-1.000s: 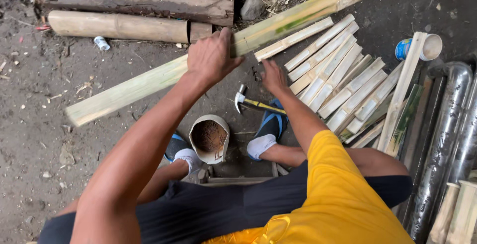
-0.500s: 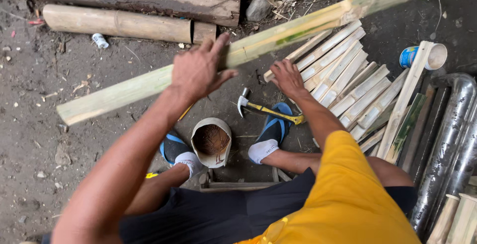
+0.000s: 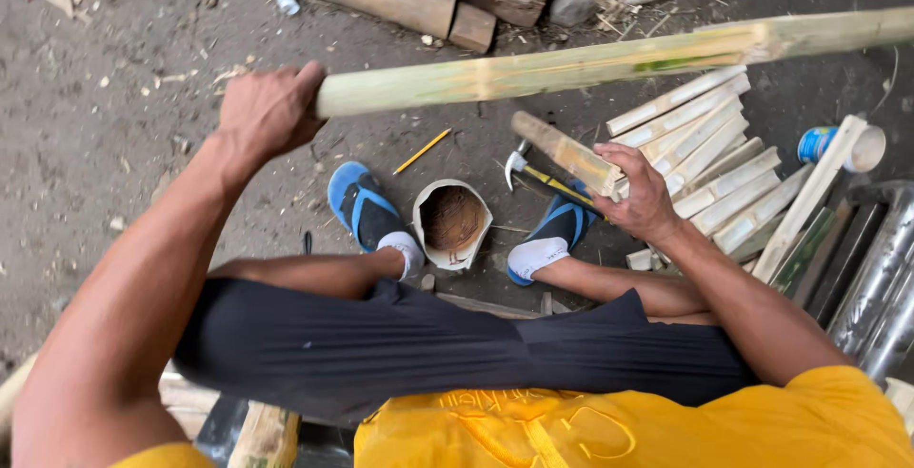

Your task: The person sits on the ground and uses a hammer to drive nails into a long piece of bamboo. They repeatedly pick up nails from a small container and hammer them into the bamboo at various points. The person also uses a tape measure and pencil to mark the bamboo.

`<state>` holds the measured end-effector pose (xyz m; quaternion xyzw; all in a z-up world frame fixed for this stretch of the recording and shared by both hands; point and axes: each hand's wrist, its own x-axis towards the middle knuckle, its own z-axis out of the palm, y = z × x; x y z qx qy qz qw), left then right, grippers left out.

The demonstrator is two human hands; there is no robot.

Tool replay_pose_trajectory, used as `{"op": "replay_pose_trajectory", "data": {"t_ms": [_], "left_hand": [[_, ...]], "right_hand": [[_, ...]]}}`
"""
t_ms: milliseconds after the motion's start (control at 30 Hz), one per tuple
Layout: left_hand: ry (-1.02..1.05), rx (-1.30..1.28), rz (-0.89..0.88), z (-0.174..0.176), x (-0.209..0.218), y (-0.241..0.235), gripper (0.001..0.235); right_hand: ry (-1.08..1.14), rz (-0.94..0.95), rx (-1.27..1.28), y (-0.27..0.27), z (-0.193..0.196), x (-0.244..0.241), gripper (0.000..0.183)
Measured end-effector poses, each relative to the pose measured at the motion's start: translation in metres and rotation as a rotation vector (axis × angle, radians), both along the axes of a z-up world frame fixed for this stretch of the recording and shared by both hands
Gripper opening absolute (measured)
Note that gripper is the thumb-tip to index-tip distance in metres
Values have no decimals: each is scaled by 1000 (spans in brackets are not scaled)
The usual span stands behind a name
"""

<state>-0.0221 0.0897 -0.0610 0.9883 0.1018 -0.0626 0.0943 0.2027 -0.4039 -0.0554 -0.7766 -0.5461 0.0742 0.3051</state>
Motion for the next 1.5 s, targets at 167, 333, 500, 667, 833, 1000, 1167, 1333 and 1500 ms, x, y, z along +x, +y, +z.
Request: {"op": "replay_pose_trajectory", "data": {"t_ms": [167, 333, 500, 667, 833, 1000, 1167, 1333, 1500], "left_hand": [[-15, 10, 15, 5, -3, 6, 46], [25, -51, 236, 0, -24, 25, 75], [-57, -99, 203, -16, -36, 31, 77], [22, -176, 220, -10, -30, 30, 74], [-28, -205, 201, -1, -26, 27, 68], [-79, -201, 209, 6, -28, 26, 65], [-52, -190, 193, 13, -21, 27, 62], [-57, -187, 208, 18, -21, 23, 63], [-47, -202, 230, 21, -21, 17, 63]], "right_hand": [[329, -15, 99, 41, 1, -42, 60], [696, -108, 143, 60, -45, -55, 55], [844, -263, -159, 33, -66, -14, 49], [660, -341, -805, 42, -91, -1, 81], [204, -222, -1221, 82, -136, -38, 84], [229, -166, -785, 67, -146, -42, 69], [545, -110, -581, 78, -130, -35, 58], [940, -118, -741, 142, -108, -61, 67], [1336, -246, -669, 177, -81, -94, 68]]}}
